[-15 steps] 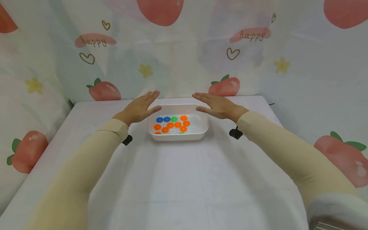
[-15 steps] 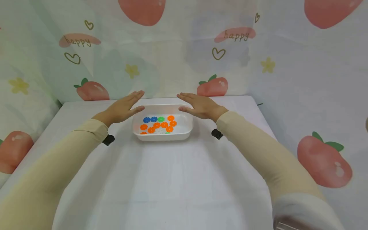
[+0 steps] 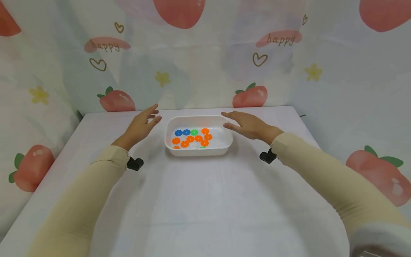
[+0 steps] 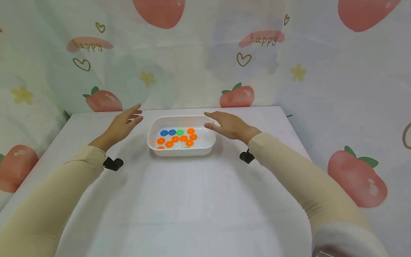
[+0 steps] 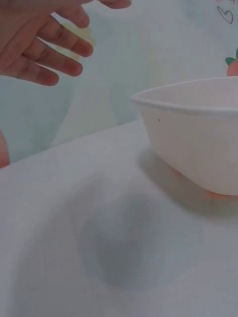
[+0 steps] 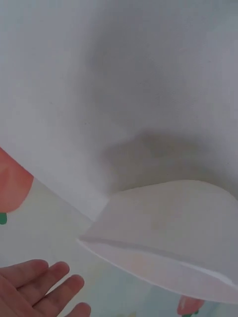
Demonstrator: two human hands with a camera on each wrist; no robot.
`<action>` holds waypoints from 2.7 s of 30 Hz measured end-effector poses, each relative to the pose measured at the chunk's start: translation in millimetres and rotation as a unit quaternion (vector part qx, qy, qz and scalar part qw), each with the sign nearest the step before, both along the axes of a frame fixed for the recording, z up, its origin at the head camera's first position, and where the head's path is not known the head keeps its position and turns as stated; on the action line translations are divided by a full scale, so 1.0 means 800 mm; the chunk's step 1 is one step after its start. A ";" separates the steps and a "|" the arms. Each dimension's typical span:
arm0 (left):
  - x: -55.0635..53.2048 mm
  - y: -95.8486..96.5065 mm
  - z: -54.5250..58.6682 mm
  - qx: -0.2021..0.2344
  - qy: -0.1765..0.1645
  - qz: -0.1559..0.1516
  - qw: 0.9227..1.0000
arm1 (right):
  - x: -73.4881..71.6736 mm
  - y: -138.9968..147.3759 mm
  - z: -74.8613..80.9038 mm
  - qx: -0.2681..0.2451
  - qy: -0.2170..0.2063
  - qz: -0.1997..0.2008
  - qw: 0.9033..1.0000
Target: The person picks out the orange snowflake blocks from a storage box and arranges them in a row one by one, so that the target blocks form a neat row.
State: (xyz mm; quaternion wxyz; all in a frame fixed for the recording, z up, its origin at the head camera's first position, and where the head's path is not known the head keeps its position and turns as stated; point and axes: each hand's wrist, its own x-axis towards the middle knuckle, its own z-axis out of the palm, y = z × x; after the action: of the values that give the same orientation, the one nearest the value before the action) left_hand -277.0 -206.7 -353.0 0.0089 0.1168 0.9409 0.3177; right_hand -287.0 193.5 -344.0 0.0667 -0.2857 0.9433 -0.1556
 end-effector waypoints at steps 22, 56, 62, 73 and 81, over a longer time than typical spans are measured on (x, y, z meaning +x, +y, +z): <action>0.019 0.003 -0.037 0.226 -0.161 0.070 0.958 | -0.003 -0.021 -0.033 -0.132 -0.049 -0.039 0.989; 0.008 0.027 -0.060 0.303 -0.274 0.158 0.899 | -0.031 -0.070 -0.041 -0.132 -0.160 -0.078 0.975; 0.008 0.029 -0.064 0.325 -0.279 0.168 0.888 | -0.036 -0.079 -0.038 -0.122 -0.162 -0.077 0.976; 0.004 0.030 -0.067 0.345 -0.287 0.195 0.872 | -0.047 -0.088 -0.032 -0.115 -0.206 -0.103 0.966; 0.007 0.030 -0.068 0.364 -0.294 0.195 0.862 | -0.053 -0.095 -0.034 -0.131 -0.246 -0.127 0.952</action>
State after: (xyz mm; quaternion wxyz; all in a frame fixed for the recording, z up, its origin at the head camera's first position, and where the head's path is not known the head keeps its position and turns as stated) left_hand -271.7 -182.9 -407.2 0.1799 -0.1734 0.7158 0.6521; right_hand -329.0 117.6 -371.4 0.2383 -0.1225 0.8974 -0.3506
